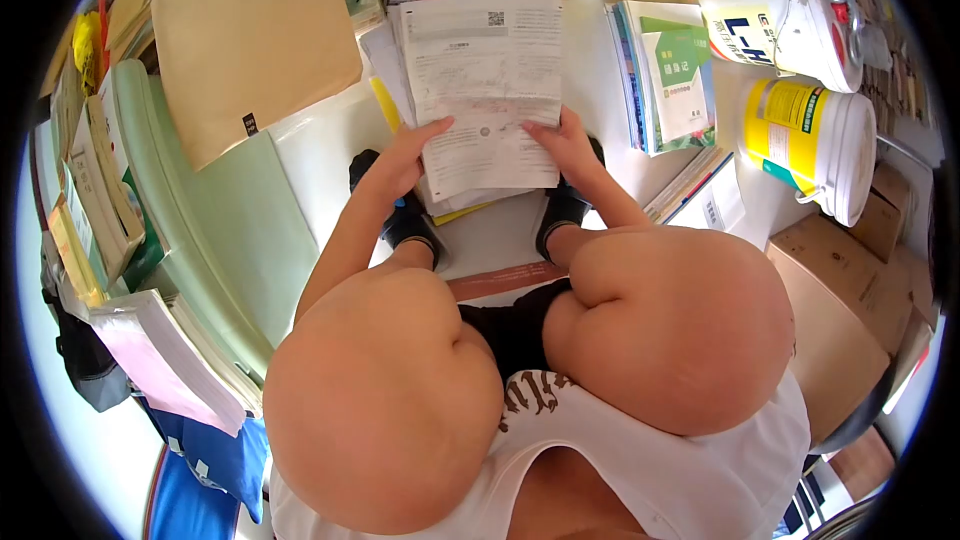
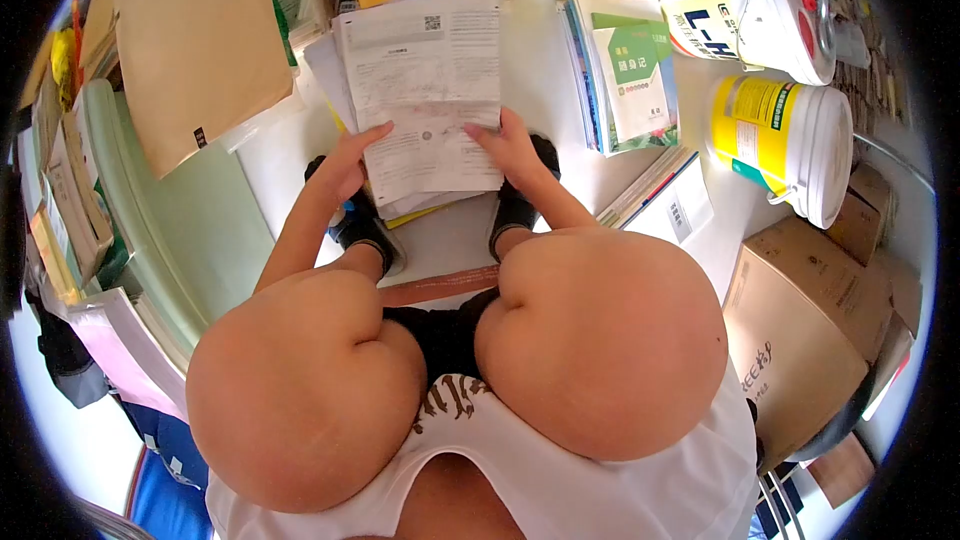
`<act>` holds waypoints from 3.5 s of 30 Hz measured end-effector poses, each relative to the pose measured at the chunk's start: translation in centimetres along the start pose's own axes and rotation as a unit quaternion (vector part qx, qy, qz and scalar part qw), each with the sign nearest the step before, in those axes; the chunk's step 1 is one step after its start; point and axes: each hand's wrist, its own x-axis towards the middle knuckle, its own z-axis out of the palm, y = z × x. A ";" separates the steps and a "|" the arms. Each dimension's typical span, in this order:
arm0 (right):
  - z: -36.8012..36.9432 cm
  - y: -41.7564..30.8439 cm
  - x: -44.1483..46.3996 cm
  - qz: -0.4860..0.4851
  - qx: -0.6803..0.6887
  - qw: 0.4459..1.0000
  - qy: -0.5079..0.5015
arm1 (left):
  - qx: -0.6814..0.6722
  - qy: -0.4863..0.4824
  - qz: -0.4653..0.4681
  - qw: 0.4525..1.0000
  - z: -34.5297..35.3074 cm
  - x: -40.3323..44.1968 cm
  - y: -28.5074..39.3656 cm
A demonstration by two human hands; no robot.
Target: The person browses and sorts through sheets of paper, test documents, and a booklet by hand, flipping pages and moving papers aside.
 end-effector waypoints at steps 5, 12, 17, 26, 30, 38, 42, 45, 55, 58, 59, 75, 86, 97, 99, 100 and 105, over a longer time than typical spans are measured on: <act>-0.9 0.1 -0.1 0.094 0.161 0.982 -0.022 | -0.096 -0.126 -0.151 0.976 -1.6 -1.0 -2.0; -2.2 1.5 1.3 0.071 0.109 0.987 -0.091 | 0.200 -0.070 0.017 0.977 -3.9 0.7 -7.6; -0.3 -1.0 1.7 -0.034 0.033 0.998 -0.036 | 0.344 0.067 0.160 0.923 -3.3 0.6 -6.9; 0.4 -5.9 1.5 -0.312 -0.146 0.929 -0.138 | 0.216 0.005 0.428 0.877 0.0 -2.4 2.1; 0.2 -5.5 2.1 -0.290 -0.144 0.927 -0.188 | 0.247 -0.040 0.384 0.889 -1.4 -0.5 -0.2; 0.3 -5.0 2.3 -0.232 -0.299 0.921 -0.090 | 0.378 0.026 0.463 0.802 -1.9 -0.3 -0.7; -0.4 -3.7 3.2 -0.145 -0.315 0.936 -0.054 | 0.340 0.070 0.463 0.815 -0.6 0.2 1.0; -0.4 -7.2 4.1 -0.140 -0.189 0.971 0.050 | 0.280 0.084 0.356 0.888 1.7 -1.1 4.7; -2.8 -18.4 23.2 -0.389 -0.287 0.863 0.149 | 0.286 0.088 0.221 0.928 -0.7 1.8 0.7; -3.2 -16.9 28.0 -0.327 -0.410 0.821 0.223 | 0.370 0.173 0.275 0.871 -2.4 1.8 -4.2; -2.7 -17.0 27.0 -0.332 -0.440 0.799 0.238 | 0.397 0.203 0.296 0.845 -2.6 1.8 -4.9; -1.2 6.4 4.8 -0.076 -0.285 0.948 0.121 | 0.329 0.165 0.319 0.873 -1.5 0.7 -5.2; -0.1 5.4 2.8 -0.157 -0.254 0.934 0.194 | 0.306 0.124 0.262 0.907 -2.6 1.3 -6.7; -0.5 3.6 1.1 -0.280 -0.287 0.906 0.135 | 0.220 0.133 0.210 0.943 -4.6 3.3 -8.8; -0.6 3.3 0.5 -0.341 -0.316 0.878 0.118 | 0.179 0.142 0.172 0.958 -5.0 3.2 -9.0; -0.6 3.1 0.3 -0.402 -0.343 0.843 0.099 | 0.159 0.146 0.153 0.964 -5.0 3.1 -9.0; -0.7 3.1 -0.1 -0.273 -0.232 0.922 0.150 | -0.043 0.118 0.116 0.985 -4.7 2.8 -8.0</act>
